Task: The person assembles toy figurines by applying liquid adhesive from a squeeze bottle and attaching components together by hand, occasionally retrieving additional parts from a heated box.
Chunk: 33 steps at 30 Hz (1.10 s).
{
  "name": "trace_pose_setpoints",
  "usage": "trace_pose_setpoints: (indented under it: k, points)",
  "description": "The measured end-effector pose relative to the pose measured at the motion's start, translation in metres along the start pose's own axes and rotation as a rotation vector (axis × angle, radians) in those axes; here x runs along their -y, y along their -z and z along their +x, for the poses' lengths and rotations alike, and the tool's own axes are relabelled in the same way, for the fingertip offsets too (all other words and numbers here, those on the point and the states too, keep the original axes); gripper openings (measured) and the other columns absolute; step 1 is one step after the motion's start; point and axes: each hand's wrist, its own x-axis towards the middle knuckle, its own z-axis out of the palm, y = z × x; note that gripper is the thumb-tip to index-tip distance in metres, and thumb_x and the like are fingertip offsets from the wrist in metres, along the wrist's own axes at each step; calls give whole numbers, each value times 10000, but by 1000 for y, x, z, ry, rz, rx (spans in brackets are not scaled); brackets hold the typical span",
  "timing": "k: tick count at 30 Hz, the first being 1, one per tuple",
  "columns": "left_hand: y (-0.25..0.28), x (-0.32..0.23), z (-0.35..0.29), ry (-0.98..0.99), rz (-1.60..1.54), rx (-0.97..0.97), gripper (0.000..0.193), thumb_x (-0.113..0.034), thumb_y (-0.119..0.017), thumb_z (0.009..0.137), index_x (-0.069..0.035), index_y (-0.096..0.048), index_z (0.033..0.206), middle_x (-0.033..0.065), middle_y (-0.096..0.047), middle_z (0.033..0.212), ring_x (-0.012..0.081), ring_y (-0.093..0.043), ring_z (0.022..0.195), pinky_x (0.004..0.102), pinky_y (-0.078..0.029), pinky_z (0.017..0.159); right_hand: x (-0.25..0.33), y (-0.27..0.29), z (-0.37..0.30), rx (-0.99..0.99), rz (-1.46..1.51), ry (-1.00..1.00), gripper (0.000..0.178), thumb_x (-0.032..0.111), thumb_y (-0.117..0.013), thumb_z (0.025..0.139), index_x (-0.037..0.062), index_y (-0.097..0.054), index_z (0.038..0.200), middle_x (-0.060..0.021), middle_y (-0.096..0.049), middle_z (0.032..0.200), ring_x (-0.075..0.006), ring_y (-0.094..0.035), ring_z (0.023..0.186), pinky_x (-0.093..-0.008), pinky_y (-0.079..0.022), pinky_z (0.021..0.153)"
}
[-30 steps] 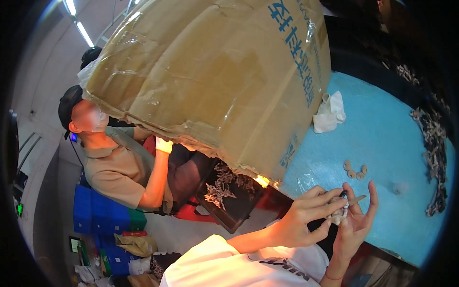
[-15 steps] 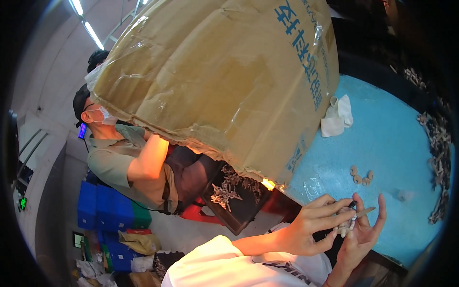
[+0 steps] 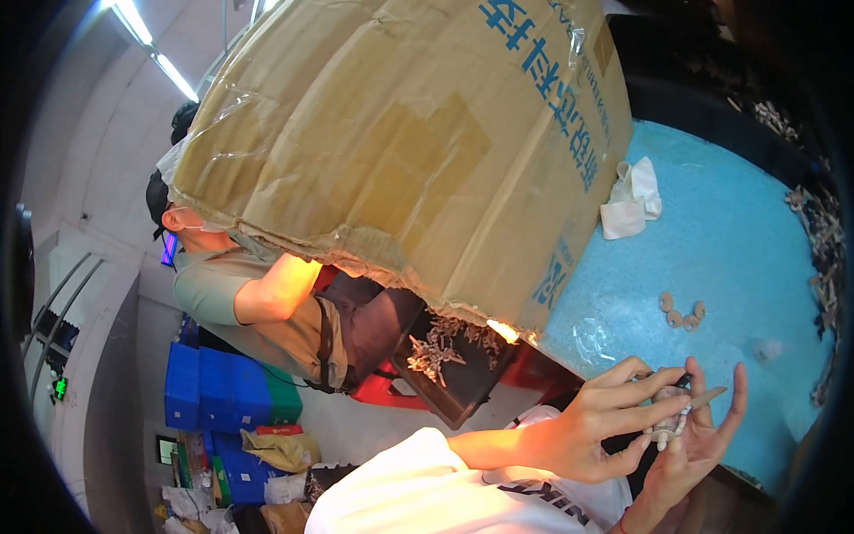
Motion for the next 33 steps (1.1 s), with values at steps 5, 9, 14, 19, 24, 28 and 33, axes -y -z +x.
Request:
trace_pose_setpoints:
  k: [5,9,14,19,24,28,33]
  points:
    - [3,-5,0,-9,-11,15,536,33,-566,609,36,-540,1144,281,-510,1135,329,-466,758,379,-439,674,4,-2,-3,-8,-9,16,895,217,-734,713,48,-167,1383,-260,-507,1172,-207,-584,969,-271,-486,827]
    - [5,-7,1,-27,-14,24,531,34,-562,615,38,-538,1145,285,-507,1133,337,-465,767,385,-440,684,6,-7,-4,-46,-43,28,892,226,-727,715,41,-165,1384,-264,-507,1170,-213,-580,971,-273,-484,829]
    - [5,-10,3,-33,-17,28,534,39,-555,614,39,-536,1148,289,-499,1142,344,-462,773,390,-440,699,6,-5,-5,-50,-51,47,910,268,-728,709,37,-164,1384,-265,-508,1168,-222,-576,977,-278,-482,828]
    - [3,-8,4,-39,-11,28,538,42,-551,613,42,-533,1150,290,-497,1141,345,-462,779,389,-441,702,6,-6,-5,-63,-54,43,931,300,-732,699,35,-162,1385,-262,-513,1163,-223,-579,969,-276,-480,821]
    - [2,-9,4,-30,-26,15,531,43,-550,614,45,-535,1145,289,-501,1137,343,-464,790,388,-442,702,6,-5,-4,-62,-56,43,918,293,-725,706,33,-163,1384,-258,-514,1166,-218,-584,956,-275,-482,810]
    - [0,-8,4,-32,-29,4,525,46,-547,615,45,-538,1140,286,-504,1138,339,-462,786,387,-439,701,7,-4,-4,-53,-39,46,903,270,-723,707,33,-171,1382,-260,-512,1168,-217,-585,953,-277,-483,809]
    - [3,-10,5,-30,-33,4,537,43,-545,605,43,-538,1142,282,-503,1144,339,-457,774,389,-434,700,11,-10,-5,-71,-39,33,896,253,-727,707,33,-177,1380,-261,-512,1168,-209,-585,952,-271,-482,816]
